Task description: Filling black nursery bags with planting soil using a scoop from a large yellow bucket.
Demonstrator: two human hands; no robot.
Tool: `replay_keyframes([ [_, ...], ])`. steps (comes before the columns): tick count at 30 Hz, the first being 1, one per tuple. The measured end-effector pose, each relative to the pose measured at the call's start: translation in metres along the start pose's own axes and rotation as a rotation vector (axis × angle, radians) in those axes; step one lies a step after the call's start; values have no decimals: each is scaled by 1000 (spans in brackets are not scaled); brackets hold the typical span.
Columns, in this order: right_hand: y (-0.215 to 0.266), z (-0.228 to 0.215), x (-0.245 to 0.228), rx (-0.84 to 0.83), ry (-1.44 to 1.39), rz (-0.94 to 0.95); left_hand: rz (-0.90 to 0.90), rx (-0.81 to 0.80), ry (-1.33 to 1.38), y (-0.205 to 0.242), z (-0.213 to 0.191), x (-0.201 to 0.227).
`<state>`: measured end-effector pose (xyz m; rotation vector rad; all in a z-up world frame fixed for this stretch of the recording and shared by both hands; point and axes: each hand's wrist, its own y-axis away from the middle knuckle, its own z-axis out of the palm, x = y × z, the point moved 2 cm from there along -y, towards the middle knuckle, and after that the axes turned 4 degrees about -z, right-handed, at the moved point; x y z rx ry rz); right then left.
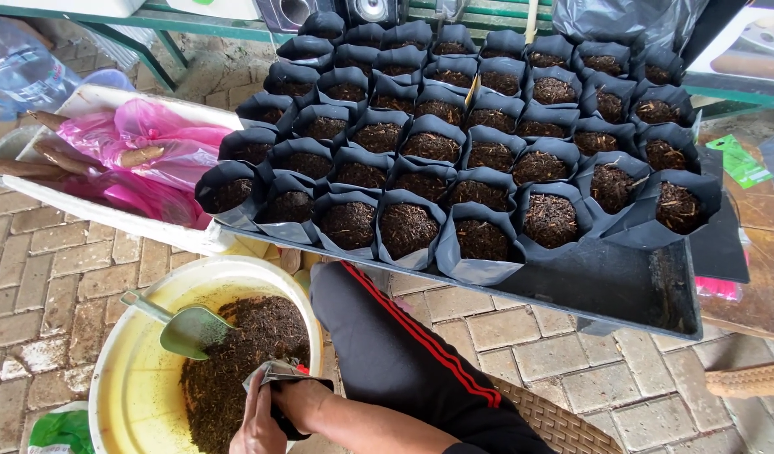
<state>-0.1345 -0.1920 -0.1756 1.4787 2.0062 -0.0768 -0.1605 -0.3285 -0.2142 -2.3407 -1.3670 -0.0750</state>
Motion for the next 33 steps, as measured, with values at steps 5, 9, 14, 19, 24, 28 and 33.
replay_keyframes([
  [5,-18,14,3,77,71,-161,-14,-13,20,-6,-15,-4],
  [9,-15,2,-2,3,-14,-168,-8,-43,56,-9,-18,-4],
  [14,-44,26,3,100,38,-228,-116,-110,11,-37,-75,49],
  [19,-51,35,15,159,-53,-245,-68,-136,20,-41,-69,47],
  [24,-38,10,7,242,-146,-329,-162,-121,25,-47,-55,2],
  [28,-26,-15,-4,166,-437,-247,-23,43,144,-43,-24,-66],
  [33,1,-20,-8,164,-131,-509,-324,57,341,-51,-32,-46],
])
